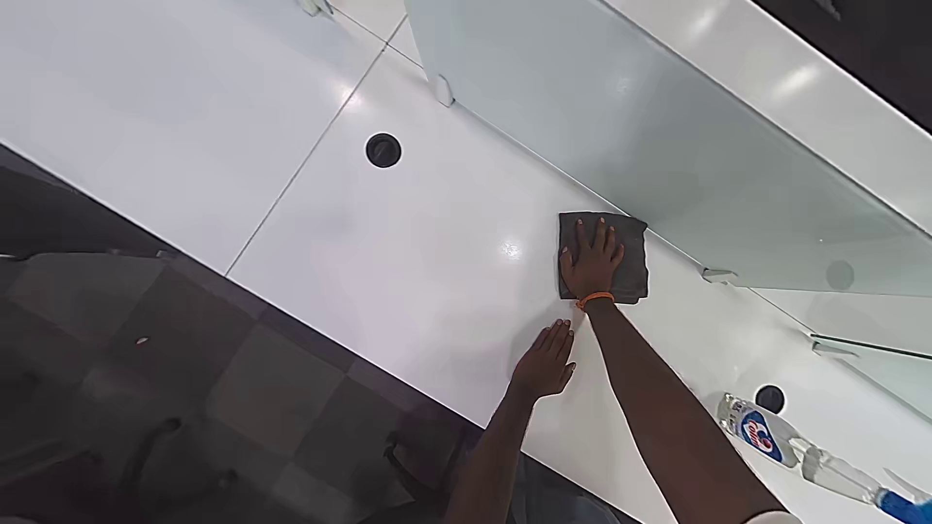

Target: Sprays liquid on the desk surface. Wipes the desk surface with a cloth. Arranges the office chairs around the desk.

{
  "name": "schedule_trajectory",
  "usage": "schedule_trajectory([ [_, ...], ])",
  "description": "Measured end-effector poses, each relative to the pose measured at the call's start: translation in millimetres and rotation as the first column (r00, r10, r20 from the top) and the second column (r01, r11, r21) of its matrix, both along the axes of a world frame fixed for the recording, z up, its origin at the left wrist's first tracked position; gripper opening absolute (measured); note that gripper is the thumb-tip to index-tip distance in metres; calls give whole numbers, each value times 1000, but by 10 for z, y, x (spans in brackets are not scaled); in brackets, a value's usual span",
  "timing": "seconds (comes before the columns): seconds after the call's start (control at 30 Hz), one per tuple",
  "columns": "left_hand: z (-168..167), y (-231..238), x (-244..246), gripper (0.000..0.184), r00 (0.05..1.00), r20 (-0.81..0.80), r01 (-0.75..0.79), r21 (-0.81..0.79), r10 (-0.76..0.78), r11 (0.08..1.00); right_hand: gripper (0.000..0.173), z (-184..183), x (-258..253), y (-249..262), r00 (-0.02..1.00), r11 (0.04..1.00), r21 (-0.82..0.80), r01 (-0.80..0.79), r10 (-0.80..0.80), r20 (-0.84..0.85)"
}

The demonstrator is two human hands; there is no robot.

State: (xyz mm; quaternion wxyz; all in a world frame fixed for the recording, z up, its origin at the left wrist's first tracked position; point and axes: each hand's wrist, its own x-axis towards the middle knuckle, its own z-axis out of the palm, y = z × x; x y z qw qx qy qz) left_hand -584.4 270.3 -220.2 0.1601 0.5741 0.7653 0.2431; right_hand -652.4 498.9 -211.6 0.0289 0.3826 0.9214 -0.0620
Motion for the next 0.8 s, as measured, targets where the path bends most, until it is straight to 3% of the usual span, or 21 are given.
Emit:
schedule_trajectory([
  [0.13,-29,-28,-49,65,999,-9,38,-26,-38,999,68,-58,-119,39,999,1000,3,-2,2,-37],
  [0.23,-49,-32,-48,59,996,45,72,39,-74,997,61,-62,-1,55,997,999,-7,-40,39,-69],
  [0.4,-90,-189,-68,44,973,225,-118,279,55,953,56,-61,397,-220,983,985,9,-171,171,-66],
  [0.6,45,-1005,427,40,924,285,-348,342,257,873,56,-24,1449,-1104,903,905,-29,-424,421,-89],
  [0.8,31,-2081,843,43,785,303,-610,220,541,761,53,46,2150,-2376,800,775,-198,-600,585,-135],
])
